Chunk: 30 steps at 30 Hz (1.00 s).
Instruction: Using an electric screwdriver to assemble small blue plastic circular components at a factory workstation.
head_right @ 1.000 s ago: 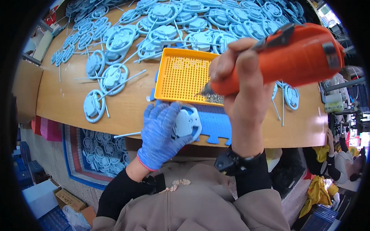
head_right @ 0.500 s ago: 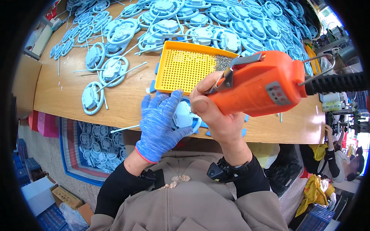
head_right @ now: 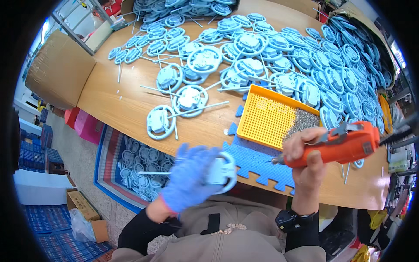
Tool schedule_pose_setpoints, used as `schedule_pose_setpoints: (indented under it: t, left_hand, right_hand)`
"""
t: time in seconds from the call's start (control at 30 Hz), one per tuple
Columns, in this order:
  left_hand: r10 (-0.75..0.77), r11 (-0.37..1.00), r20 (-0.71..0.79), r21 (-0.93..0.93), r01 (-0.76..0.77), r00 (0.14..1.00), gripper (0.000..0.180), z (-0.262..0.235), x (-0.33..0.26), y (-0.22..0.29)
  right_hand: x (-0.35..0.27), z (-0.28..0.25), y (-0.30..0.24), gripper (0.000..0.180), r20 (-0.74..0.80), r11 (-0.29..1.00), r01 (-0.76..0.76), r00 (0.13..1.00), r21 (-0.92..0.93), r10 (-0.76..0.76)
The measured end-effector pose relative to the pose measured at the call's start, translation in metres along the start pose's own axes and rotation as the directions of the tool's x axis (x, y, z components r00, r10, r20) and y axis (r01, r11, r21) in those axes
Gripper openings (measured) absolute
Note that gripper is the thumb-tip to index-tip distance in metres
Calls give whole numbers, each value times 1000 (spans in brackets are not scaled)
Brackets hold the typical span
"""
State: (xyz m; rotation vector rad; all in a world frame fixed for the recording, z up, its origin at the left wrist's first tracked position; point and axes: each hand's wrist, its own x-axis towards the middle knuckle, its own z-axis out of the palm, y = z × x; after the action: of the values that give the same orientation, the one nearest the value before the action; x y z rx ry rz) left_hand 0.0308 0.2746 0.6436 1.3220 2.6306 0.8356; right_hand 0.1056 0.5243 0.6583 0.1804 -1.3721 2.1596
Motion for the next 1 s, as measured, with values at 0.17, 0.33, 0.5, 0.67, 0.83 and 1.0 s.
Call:
schedule_pose_setpoints:
  t: [0.17, 0.33, 0.5, 0.67, 0.83, 1.0]
  left_hand:
    - [88, 955, -146, 294, -42, 985, 69, -59, 25, -69]
    - [113, 820, -90, 571, -41, 990, 73, -59, 146, -155]
    - [195, 813, 6, 558, -165, 981, 66, -35, 217, -177]
    - [396, 843, -151, 450, -294, 906, 49, -46, 225, -201]
    - [404, 909, -271, 231, -348, 874, 32, -96, 188, -110]
    - [48, 880, 75, -475, -7, 996, 31, -81, 110, -25]
  right_hand:
    - [29, -9, 2, 33, -72, 981, 116, 989, -154, -129]
    - [67, -26, 28, 24, -226, 962, 219, 941, -162, -252]
    - [81, -48, 40, 29, -304, 942, 228, 905, -248, -299]
    - [85, -53, 43, 31, -288, 938, 252, 904, -238, -316]
    - [89, -60, 50, 31, -281, 950, 248, 913, -191, -295]
    - [89, -67, 51, 30, -303, 956, 227, 912, -187, -276]
